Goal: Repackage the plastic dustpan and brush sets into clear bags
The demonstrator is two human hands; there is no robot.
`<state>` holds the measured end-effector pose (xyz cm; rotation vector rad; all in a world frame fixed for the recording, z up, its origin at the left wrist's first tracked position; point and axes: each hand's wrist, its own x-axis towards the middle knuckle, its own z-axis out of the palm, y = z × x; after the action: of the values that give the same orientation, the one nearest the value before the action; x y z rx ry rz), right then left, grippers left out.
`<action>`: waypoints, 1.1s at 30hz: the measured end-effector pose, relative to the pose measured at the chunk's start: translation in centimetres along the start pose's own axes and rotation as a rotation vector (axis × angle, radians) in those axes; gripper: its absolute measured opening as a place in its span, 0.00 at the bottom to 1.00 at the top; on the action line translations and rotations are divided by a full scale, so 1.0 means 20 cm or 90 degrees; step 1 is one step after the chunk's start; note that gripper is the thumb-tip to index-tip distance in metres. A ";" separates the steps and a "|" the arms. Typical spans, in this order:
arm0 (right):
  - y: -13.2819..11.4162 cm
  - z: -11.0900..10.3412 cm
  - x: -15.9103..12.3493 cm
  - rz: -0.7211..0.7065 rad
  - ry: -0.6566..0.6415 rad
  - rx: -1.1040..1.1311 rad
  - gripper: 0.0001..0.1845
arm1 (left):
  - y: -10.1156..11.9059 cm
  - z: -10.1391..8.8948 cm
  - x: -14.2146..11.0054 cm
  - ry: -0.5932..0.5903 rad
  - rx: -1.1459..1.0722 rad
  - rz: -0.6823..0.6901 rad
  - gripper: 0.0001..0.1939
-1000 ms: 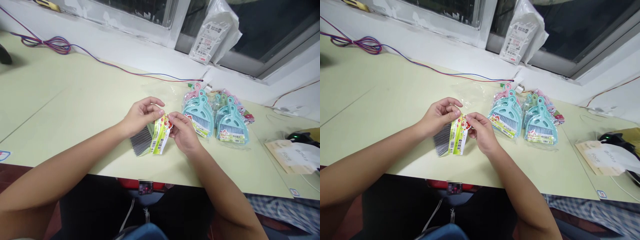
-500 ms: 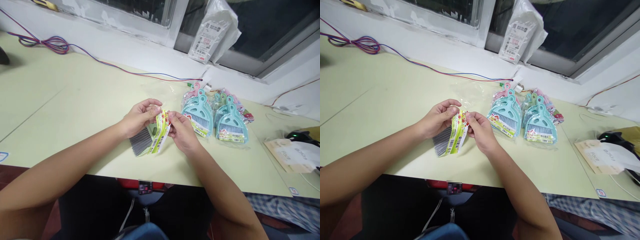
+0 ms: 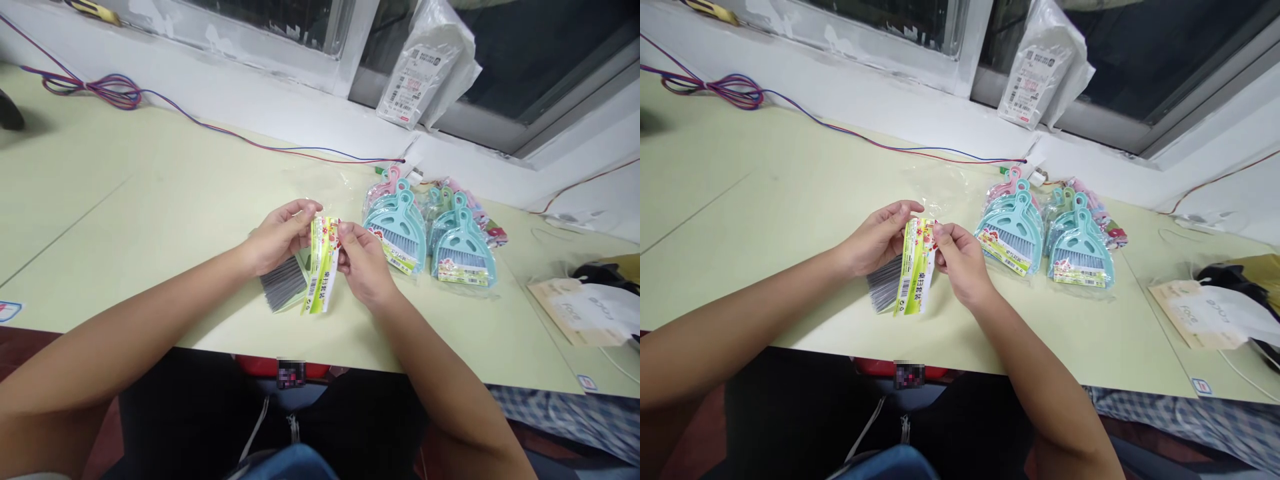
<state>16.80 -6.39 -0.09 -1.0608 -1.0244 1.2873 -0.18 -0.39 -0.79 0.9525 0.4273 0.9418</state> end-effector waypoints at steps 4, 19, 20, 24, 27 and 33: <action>0.01 -0.01 0.01 -0.087 0.049 -0.021 0.29 | -0.02 -0.01 -0.01 -0.070 0.024 -0.040 0.26; 0.02 -0.02 0.03 -0.057 0.092 -0.007 0.29 | -0.01 -0.02 -0.02 -0.082 0.109 -0.052 0.21; 0.02 -0.03 0.03 -0.068 0.106 -0.007 0.28 | 0.00 -0.02 -0.02 -0.093 0.137 -0.068 0.19; 0.00 -0.04 0.04 -0.084 0.158 0.006 0.28 | 0.00 -0.03 -0.02 -0.152 0.217 -0.109 0.12; -0.02 -0.06 0.05 -0.075 0.192 0.009 0.29 | -0.01 -0.03 -0.02 -0.186 0.247 -0.091 0.09; -0.05 -0.10 0.07 -0.062 0.226 0.005 0.31 | 0.00 -0.06 -0.03 -0.306 0.306 -0.104 0.09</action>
<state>18.94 -4.99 0.44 -1.1699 -0.7895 0.9795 -1.36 -0.33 -1.46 1.5123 0.3170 0.4388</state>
